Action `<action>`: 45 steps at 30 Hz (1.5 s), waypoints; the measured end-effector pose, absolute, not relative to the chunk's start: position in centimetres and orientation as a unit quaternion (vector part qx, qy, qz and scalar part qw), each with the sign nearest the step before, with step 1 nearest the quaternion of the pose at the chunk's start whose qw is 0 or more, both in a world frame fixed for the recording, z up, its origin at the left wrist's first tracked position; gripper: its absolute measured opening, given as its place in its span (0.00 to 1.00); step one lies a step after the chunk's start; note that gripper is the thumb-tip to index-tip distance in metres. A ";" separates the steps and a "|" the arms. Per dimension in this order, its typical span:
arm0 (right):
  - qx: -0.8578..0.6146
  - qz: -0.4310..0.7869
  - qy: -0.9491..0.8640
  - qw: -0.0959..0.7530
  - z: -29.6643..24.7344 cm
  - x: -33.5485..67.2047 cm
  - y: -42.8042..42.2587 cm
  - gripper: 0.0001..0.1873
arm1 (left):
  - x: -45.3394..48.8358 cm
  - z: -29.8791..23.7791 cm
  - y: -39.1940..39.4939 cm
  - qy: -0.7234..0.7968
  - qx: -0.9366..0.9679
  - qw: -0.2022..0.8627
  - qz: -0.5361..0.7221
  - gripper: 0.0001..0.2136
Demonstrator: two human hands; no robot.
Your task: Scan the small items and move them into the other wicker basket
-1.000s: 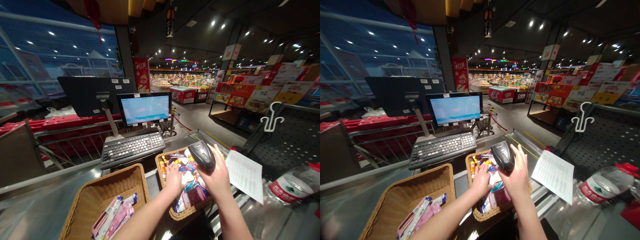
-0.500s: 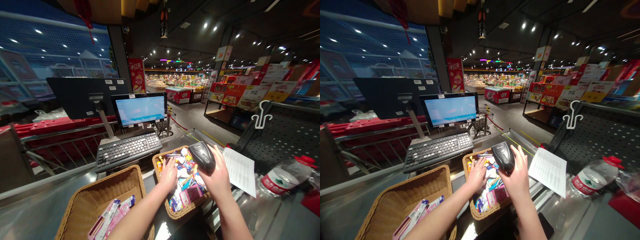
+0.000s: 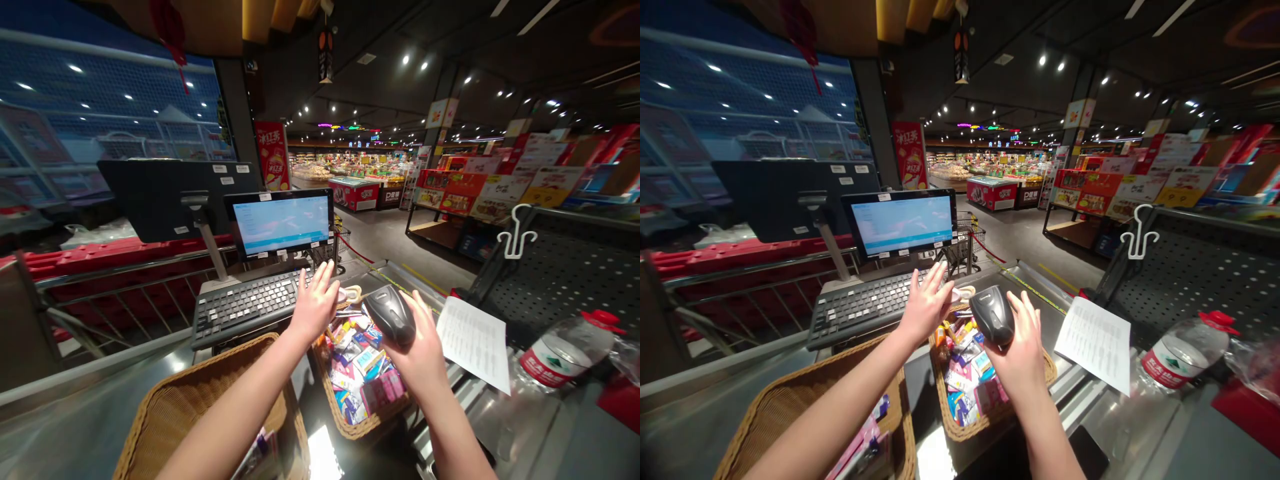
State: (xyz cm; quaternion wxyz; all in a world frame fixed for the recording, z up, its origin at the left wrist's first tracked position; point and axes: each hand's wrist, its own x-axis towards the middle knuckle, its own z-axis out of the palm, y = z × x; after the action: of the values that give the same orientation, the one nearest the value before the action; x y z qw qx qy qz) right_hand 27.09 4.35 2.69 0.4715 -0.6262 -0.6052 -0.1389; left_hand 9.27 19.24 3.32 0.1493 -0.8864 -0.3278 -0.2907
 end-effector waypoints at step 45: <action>-0.525 -0.051 -0.710 0.467 1.9 15.3 5.2 0.28 | -9.9 0.6 12.6 -0.489 -0.841 0.146 -0.180 0.14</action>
State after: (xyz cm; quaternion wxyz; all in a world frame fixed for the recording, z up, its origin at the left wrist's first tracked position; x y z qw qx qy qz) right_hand 15.27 5.18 1.89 0.4668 -0.5249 -0.7099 -0.0511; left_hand -9.89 12.58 0.64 0.1463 -0.8411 -0.4888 -0.1797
